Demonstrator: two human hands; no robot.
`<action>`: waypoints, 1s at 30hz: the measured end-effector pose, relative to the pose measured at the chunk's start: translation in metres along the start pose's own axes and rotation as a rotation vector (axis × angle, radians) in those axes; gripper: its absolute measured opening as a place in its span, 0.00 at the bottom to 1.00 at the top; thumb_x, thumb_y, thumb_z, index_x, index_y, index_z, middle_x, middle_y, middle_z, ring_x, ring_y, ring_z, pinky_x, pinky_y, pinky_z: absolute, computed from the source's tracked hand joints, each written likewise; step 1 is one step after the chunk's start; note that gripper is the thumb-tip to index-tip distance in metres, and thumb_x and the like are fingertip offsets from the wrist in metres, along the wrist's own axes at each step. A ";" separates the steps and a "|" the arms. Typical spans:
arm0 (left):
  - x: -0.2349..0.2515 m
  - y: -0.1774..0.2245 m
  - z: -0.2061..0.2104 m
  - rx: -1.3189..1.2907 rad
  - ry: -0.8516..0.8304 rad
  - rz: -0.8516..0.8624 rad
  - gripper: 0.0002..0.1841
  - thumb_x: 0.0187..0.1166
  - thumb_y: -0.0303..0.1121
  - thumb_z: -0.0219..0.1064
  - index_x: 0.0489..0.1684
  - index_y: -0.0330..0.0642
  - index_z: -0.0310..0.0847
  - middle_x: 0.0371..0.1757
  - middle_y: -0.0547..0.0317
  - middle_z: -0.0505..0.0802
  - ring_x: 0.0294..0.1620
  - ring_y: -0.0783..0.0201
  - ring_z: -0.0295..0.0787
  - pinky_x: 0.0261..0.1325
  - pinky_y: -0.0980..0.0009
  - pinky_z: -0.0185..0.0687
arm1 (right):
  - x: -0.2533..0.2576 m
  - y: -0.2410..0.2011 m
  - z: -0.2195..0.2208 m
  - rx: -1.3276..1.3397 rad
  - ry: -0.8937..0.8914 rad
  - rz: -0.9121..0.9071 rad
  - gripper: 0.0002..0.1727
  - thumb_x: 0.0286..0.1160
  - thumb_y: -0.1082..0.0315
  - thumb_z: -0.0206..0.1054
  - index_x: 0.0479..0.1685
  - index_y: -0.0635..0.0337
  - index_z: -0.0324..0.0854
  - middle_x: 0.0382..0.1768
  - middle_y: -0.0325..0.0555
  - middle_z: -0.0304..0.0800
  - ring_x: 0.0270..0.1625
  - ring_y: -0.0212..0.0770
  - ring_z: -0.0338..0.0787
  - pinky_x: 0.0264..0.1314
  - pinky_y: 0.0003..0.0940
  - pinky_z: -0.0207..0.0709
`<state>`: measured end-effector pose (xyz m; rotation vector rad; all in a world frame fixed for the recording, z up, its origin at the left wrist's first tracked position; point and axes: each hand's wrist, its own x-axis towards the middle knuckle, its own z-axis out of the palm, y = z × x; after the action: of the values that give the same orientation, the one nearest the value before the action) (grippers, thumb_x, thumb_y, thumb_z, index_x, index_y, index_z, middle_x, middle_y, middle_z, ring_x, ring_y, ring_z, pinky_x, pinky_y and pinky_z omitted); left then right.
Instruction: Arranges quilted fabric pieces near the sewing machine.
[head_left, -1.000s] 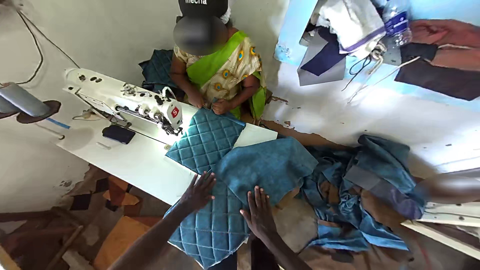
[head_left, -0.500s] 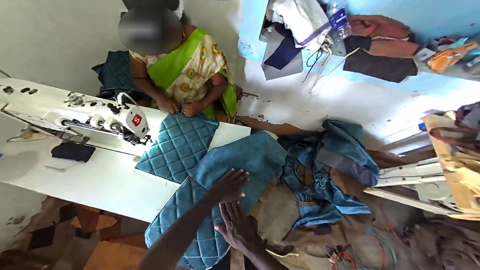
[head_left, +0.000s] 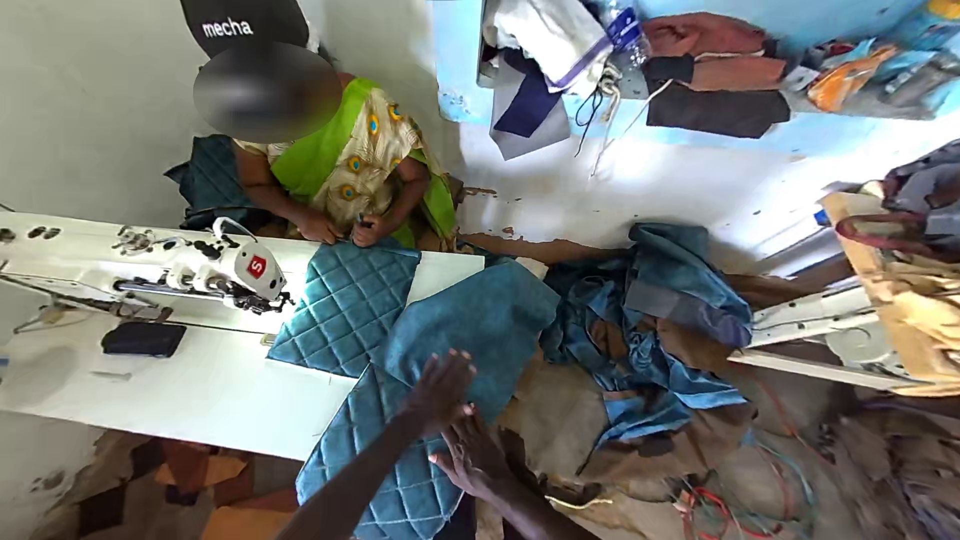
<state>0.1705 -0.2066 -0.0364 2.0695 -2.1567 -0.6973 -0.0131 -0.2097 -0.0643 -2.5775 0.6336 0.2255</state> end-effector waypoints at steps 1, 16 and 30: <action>-0.003 0.012 0.009 -0.040 -0.041 0.097 0.38 0.88 0.65 0.42 0.97 0.58 0.48 0.98 0.61 0.47 0.98 0.53 0.28 0.95 0.38 0.25 | -0.003 -0.001 -0.002 0.033 0.028 0.018 0.45 0.82 0.27 0.39 0.81 0.52 0.75 0.84 0.54 0.73 0.91 0.56 0.62 0.95 0.61 0.39; -0.063 -0.027 0.024 0.067 0.160 -0.207 0.40 0.88 0.65 0.42 0.96 0.54 0.50 0.98 0.61 0.48 0.98 0.52 0.28 0.95 0.37 0.24 | 0.011 0.009 0.017 -0.112 0.113 -0.048 0.52 0.81 0.25 0.35 0.96 0.54 0.46 0.96 0.51 0.41 0.97 0.56 0.42 0.95 0.64 0.35; -0.140 -0.093 0.030 0.079 0.177 -0.530 0.41 0.86 0.69 0.33 0.98 0.60 0.43 0.98 0.56 0.44 0.98 0.46 0.28 0.91 0.31 0.23 | 0.012 0.008 0.012 -0.193 0.100 -0.058 0.55 0.79 0.23 0.34 0.96 0.55 0.45 0.96 0.52 0.41 0.97 0.56 0.43 0.95 0.64 0.38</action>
<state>0.2589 -0.0627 -0.0621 2.6596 -1.5722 -0.4410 -0.0075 -0.2153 -0.0811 -2.8035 0.5974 0.1453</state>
